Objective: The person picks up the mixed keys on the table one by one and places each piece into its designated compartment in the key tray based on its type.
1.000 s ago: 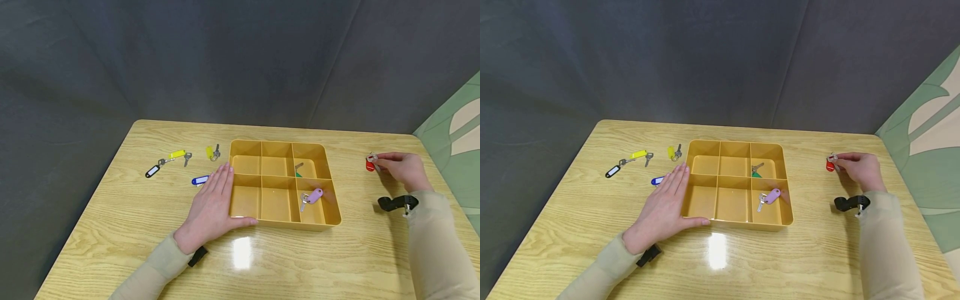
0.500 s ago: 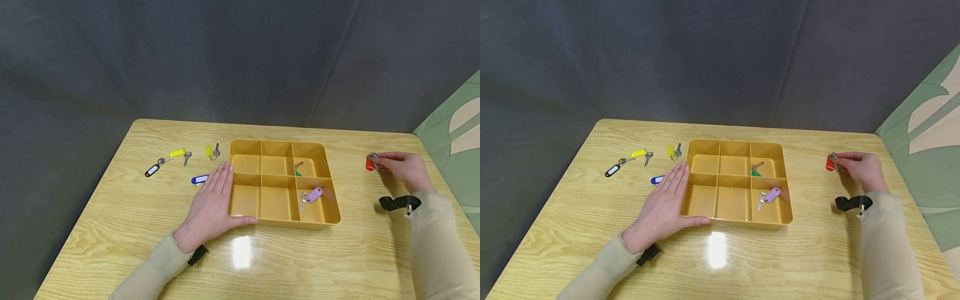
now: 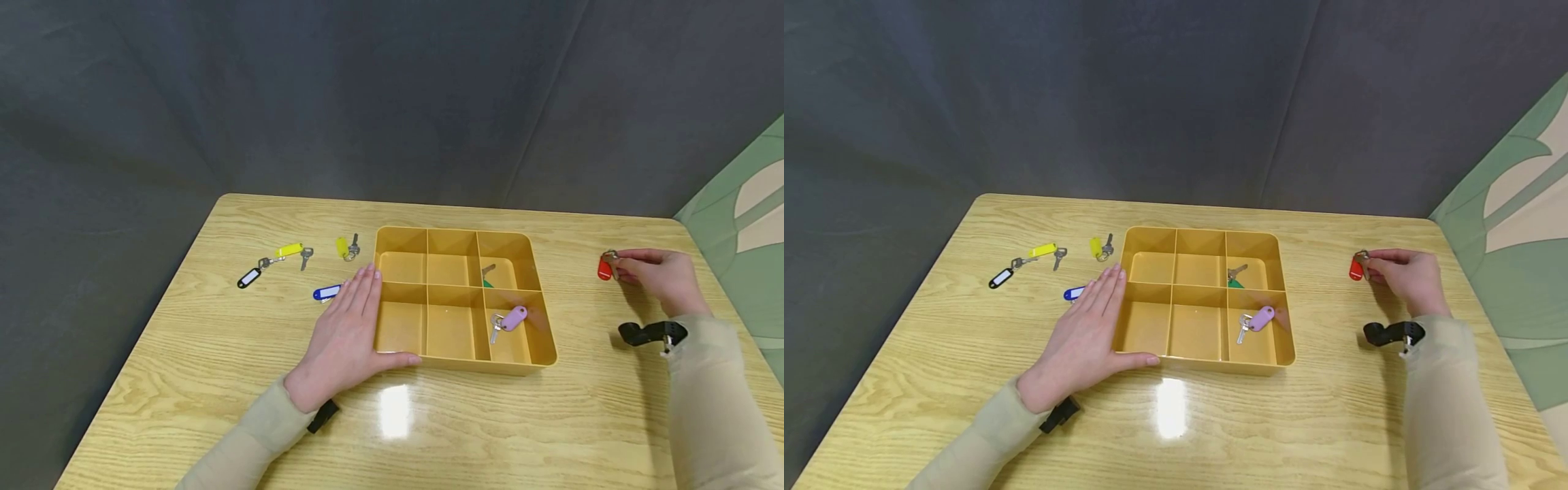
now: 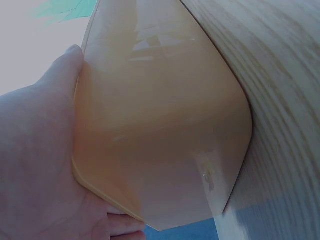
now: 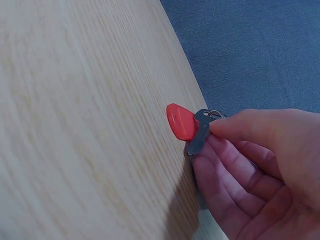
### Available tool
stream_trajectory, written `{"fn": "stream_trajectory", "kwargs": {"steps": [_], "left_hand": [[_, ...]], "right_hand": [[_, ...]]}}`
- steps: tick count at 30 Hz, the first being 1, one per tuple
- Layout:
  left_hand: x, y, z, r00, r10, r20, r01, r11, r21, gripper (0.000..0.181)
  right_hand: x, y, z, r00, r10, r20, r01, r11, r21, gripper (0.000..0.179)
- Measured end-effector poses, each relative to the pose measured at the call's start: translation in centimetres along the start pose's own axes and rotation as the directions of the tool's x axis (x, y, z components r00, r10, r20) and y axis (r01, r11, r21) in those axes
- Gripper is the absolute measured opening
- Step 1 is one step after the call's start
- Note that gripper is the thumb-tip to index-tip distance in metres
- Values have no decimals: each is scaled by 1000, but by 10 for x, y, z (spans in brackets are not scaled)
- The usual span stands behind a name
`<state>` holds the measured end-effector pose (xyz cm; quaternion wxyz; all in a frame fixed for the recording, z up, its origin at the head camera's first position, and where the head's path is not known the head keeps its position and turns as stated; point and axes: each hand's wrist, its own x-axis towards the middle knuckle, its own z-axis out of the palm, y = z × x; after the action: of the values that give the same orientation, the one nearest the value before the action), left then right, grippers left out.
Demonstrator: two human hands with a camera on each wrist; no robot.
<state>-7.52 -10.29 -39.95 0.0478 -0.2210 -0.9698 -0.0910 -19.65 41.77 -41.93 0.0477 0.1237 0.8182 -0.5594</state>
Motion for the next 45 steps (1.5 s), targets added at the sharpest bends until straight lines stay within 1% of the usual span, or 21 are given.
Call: {"fn": "stream_trajectory", "kwargs": {"steps": [9,16,26,31,34,37,40,45], "left_hand": [[0,0,1,1000,4,2,-4,1000,1,133],[0,0,0,1000,6,1,-6,1000,8,133],[0,0,0,1000,2,12,-2,1000,10,133],[0,0,-1,1000,-2,19,2,1000,12,133],[0,0,-1,1000,0,11,0,1000,8,132],[0,-1,-1,1000,3,8,-3,1000,-2,132],[0,0,-1,1000,3,12,-3,1000,-14,133],[0,-1,-1,1000,0,14,0,1000,-10,133]], "right_hand": [[-3,2,0,1000,-7,-22,7,1000,-17,14],[-7,0,0,999,-6,-39,5,1000,-15,4],[-9,-7,0,999,-25,-48,26,999,28,9],[-8,-9,1,998,-47,-40,49,998,49,9],[-8,-12,1,997,-67,-36,68,997,48,9],[-9,-15,2,996,-79,-31,81,995,66,9],[-10,-18,2,996,-80,-26,82,991,104,9],[-10,-26,6,996,-83,-28,86,982,170,8]]}}
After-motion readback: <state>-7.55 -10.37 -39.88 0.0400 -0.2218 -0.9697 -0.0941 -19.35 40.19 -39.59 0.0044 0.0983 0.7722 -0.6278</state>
